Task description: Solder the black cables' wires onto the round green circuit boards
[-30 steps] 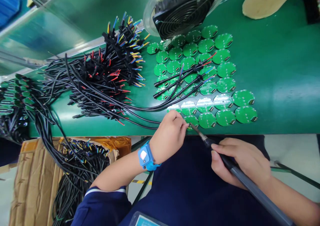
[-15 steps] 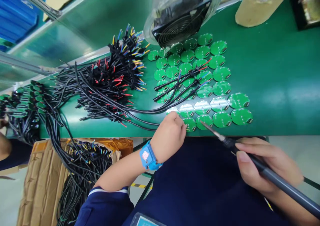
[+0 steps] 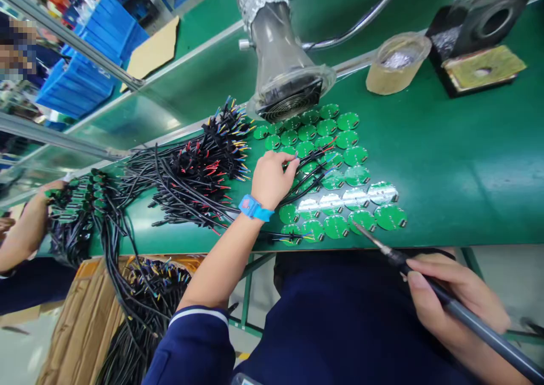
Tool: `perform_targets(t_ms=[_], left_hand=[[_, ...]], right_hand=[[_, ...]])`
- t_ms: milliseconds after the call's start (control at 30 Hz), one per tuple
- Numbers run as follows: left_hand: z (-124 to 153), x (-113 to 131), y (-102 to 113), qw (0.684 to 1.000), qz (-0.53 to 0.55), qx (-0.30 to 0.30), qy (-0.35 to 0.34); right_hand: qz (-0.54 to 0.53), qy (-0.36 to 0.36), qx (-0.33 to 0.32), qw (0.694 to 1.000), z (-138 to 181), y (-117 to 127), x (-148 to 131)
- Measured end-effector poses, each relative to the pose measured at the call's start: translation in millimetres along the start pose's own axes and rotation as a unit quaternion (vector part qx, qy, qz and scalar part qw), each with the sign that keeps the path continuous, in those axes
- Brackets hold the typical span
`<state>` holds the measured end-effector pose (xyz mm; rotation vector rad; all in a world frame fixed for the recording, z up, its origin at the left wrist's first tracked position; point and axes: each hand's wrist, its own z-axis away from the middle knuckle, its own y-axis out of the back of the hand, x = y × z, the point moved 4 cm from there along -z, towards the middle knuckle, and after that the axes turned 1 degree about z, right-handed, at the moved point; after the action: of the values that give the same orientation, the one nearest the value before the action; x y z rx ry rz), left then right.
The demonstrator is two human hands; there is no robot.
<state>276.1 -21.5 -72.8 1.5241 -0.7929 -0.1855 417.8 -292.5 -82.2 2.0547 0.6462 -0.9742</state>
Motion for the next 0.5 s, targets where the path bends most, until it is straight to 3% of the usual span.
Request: perform_targets(t_ms=[100, 167, 267, 333, 400, 500], left_hand=[[-4.0, -1.6, -4.4, 0.999, 0.014, -0.003, 0.036], [2.5, 4.7, 3.1, 0.998, 0.017, 0.038, 0.044], [23.5, 30.2, 26.7, 0.990, 0.020, 0.137, -0.040], [42.5, 51.7, 39.4, 0.979, 0.022, 0.160, -0.125], [61.7, 68.3, 41.3, 0.975, 0.047, 0.116, -0.182], [86.9, 77.4, 22.9, 0.976, 0.104, -0.028, -0.190]], right_hand=[[0.012, 0.026, 0.013, 0.999, -1.3, 2.7, -1.7], [0.018, 0.036, 0.013, 0.999, -2.6, 3.7, -1.9], [0.016, 0.036, 0.013, 0.999, -2.3, 6.0, -0.3], [0.016, 0.037, -0.005, 0.999, -0.6, 7.2, 1.2], [0.016, 0.050, -0.026, 0.998, 0.9, 8.0, 0.9], [0.022, 0.070, -0.064, 0.995, 1.1, 5.9, -2.3]])
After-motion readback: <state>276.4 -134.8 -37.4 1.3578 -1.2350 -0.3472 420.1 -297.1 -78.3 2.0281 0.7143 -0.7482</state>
